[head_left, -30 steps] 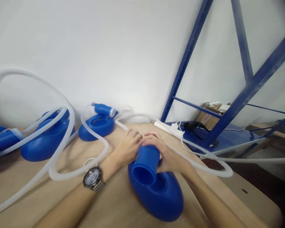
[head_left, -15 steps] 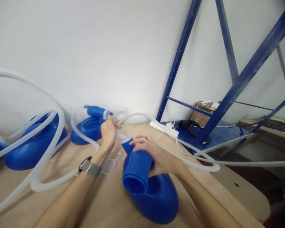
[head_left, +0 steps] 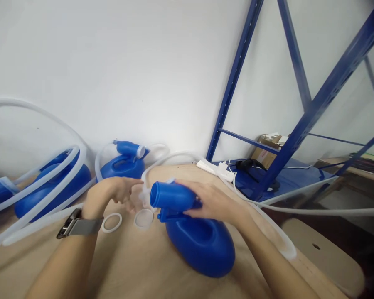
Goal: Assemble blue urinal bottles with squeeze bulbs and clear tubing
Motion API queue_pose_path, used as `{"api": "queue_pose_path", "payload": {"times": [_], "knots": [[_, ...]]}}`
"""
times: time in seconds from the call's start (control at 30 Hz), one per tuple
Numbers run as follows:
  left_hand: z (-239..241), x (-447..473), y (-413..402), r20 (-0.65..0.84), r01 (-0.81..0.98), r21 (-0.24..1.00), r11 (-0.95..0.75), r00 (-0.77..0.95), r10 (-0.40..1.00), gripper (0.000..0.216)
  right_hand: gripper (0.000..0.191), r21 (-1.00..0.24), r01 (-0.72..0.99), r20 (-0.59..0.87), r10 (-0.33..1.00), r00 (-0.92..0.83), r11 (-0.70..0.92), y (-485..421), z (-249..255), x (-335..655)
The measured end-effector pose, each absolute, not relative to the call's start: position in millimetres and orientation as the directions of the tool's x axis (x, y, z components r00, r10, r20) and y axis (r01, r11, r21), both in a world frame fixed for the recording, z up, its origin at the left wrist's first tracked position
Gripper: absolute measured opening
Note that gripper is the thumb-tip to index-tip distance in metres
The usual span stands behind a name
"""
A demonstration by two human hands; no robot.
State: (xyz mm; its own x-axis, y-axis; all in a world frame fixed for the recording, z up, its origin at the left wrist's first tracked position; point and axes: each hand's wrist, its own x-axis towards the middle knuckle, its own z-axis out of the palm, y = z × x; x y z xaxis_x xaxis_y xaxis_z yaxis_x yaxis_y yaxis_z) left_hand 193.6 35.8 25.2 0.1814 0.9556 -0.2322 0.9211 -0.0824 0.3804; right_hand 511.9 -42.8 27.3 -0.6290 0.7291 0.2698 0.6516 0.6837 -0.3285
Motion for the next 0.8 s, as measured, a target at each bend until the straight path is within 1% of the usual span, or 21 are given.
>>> {"api": "queue_pose_path", "payload": {"times": [0.03,0.07,0.1,0.17,0.23,0.27,0.3,0.4,0.5,0.63,0.8], "knots": [[26.7,192.0,32.8,-0.237,0.907,0.404,-0.119,0.229,0.944,0.095,0.080,-0.346,0.642,0.267,0.728,-0.632,0.684,-43.4,28.6,512.9],[29.1,192.5,29.4,-0.197,0.882,0.435,-0.182,0.291,0.936,0.093,0.079,-0.357,0.633,0.260,0.724,-0.639,0.687,-44.0,30.0,513.7],[32.3,195.5,25.9,-0.126,0.841,0.470,-0.267,0.363,0.923,0.086,0.077,-0.364,0.627,0.245,0.720,-0.649,0.689,-44.7,31.3,514.1],[39.0,209.1,19.2,0.052,0.717,0.526,-0.457,0.510,0.859,0.066,0.075,-0.364,0.631,0.212,0.720,-0.660,0.685,-46.1,32.7,514.1],[42.0,230.1,15.3,0.135,0.593,0.567,-0.572,0.618,0.774,0.045,0.077,-0.353,0.646,0.200,0.730,-0.654,0.676,-47.2,31.3,513.3],[41.0,241.5,14.9,0.167,0.518,0.594,-0.616,0.669,0.724,0.042,0.078,-0.344,0.657,0.198,0.736,-0.647,0.671,-47.4,29.6,512.9],[38.2,252.5,15.5,0.205,0.486,0.587,-0.647,0.685,0.700,0.045,0.079,-0.333,0.667,0.198,0.741,-0.641,0.666,-47.4,27.4,512.6],[23.3,276.0,21.3,0.310,0.521,0.527,-0.672,0.618,0.722,0.053,0.081,-0.310,0.690,0.182,0.753,-0.632,0.654,-45.5,22.1,513.0],[11.6,282.1,25.2,0.353,0.524,0.514,-0.680,0.593,0.724,0.052,0.082,-0.351,0.655,0.162,0.733,-0.661,0.669,-40.9,23.7,515.2],[10.9,276.4,24.9,0.370,0.472,0.528,-0.706,0.621,0.691,0.055,0.081,-0.421,0.556,0.128,0.654,-0.746,0.717,-32.8,30.3,519.0],[9.3,272.2,29.3,0.334,0.417,0.591,-0.690,0.653,0.680,0.061,0.087,-0.473,0.437,0.138,0.554,-0.821,0.765,-26.7,31.2,519.1]]}}
